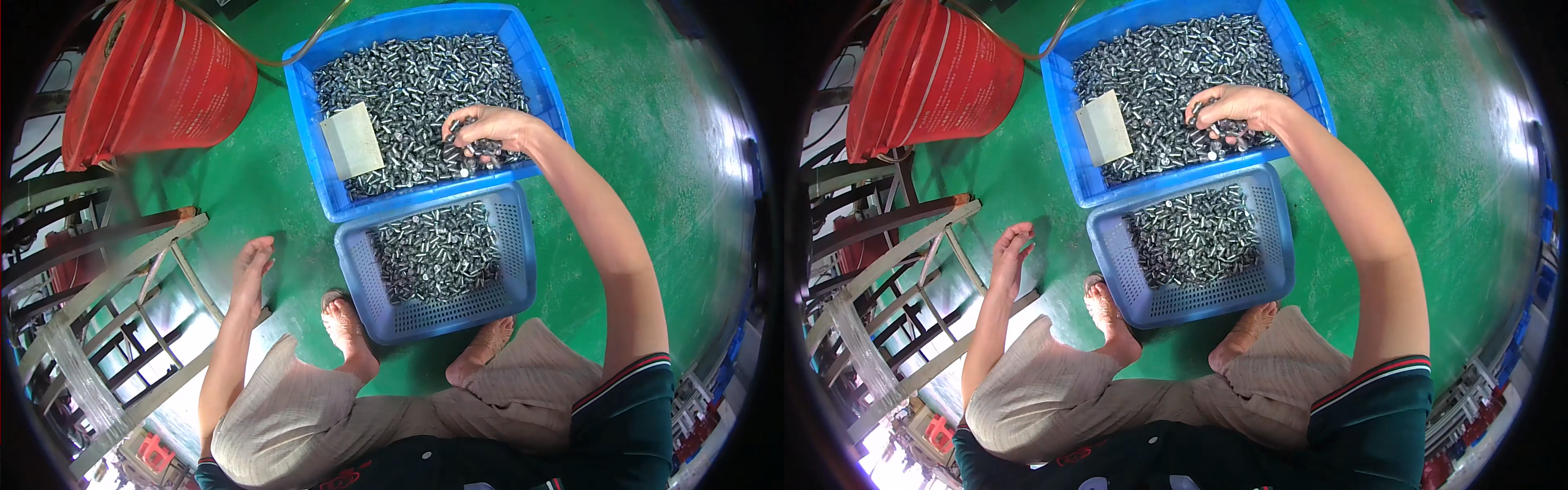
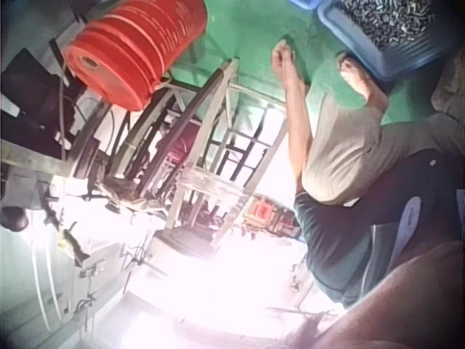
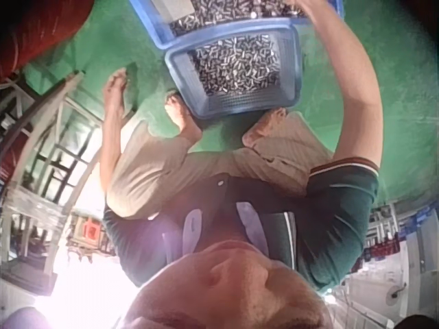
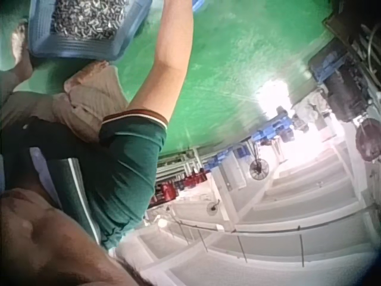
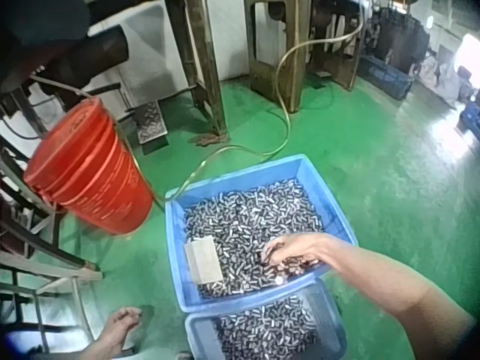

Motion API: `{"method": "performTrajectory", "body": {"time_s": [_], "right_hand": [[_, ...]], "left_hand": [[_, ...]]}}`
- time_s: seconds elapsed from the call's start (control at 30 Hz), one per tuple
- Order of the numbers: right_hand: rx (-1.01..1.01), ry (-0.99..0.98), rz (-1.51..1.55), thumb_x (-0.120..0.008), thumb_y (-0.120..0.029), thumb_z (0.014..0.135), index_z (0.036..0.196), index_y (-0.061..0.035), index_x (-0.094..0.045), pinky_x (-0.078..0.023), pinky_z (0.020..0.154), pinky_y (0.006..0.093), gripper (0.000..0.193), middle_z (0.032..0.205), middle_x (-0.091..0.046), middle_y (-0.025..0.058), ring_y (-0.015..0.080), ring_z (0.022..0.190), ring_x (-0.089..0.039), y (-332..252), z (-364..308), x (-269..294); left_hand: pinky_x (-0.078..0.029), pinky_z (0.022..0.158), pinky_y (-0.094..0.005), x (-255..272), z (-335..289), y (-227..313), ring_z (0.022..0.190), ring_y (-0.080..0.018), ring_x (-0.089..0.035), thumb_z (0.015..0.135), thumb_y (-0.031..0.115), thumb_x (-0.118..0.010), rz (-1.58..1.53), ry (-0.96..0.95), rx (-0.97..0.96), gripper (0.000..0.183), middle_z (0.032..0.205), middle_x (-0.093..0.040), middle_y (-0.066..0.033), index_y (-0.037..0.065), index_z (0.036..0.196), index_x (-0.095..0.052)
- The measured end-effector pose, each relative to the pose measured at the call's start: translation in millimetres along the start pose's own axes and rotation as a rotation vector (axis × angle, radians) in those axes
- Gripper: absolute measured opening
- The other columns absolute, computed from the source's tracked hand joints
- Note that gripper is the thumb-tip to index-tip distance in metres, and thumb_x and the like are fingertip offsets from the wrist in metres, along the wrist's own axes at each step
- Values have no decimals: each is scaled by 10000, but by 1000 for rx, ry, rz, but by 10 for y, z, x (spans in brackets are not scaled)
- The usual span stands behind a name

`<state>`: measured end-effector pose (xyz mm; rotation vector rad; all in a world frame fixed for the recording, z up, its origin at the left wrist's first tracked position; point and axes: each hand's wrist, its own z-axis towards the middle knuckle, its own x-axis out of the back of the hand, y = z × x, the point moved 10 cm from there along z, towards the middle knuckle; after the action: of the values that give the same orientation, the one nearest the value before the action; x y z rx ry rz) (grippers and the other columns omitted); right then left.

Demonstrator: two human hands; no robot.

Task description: The person sorts small metal parts by hand, transferring them from a large blue bin into a small blue basket, then dumping the basket's contents into a machine hopper.

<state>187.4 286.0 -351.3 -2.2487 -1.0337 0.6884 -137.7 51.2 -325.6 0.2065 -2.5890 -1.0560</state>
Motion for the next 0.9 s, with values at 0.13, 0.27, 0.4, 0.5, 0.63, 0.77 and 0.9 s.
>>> {"method": "performTrajectory", "body": {"time_s": [0.13,0.27,0.4,0.5,0.63,0.77,0.9], "right_hand": [[41,-98,-60,-589,-54,673,895,-48,-552,-412,414,217,224,699,-537,32,79,581,-509,-198,-366,-386],[29,-233,-307,-620,-159,637,880,-89,-589,-434,441,230,254,750,-549,8,67,617,-505,100,-552,-1012],[317,-265,-765,-697,-322,676,1167,-90,-506,-340,925,355,576,1181,-456,153,275,1093,-437,-4,-766,-1309],[201,-71,-719,-648,-323,724,1116,-58,-532,-395,878,363,488,1053,-560,147,263,1014,-515,-284,-519,-899],[390,413,-972,-586,-459,723,1140,-99,-514,-408,865,368,556,1038,-561,171,287,1006,-524,-506,-68,-137],[-95,500,-1072,-570,-736,526,1296,-238,-330,-287,950,534,949,1351,-216,181,459,1212,-215,-231,321,76],[-83,540,-1023,-605,-722,492,1279,-295,-337,-279,956,530,935,1376,-156,174,462,1221,-199,-255,238,-66]], "left_hand": [[-332,855,-281,0,-14,105,972,-113,-461,827,191,-515,-12,21,-17,187,1000,-529,-3,84,978,-543],[-335,863,-298,93,-13,-25,970,-117,-472,813,176,-528,-30,44,-10,161,988,-541,0,99,952,-557],[-336,864,-296,57,22,14,974,-117,-470,816,175,-525,-16,29,-17,162,993,-539,-2,98,955,-555],[-337,863,-292,89,24,18,975,-117,-470,819,174,-522,-23,40,-28,162,998,-537,-3,97,957,-555],[-337,861,-288,5,-12,61,971,-113,-472,820,178,-520,-23,19,-25,158,992,-539,2,101,953,-557],[-337,855,-281,45,-51,79,962,-105,-474,815,181,-525,-27,23,-27,159,985,-542,11,107,951,-561],[-338,851,-277,69,-35,170,962,-101,-474,809,182,-531,-46,35,-45,168,987,-542,16,106,956,-562]]}}
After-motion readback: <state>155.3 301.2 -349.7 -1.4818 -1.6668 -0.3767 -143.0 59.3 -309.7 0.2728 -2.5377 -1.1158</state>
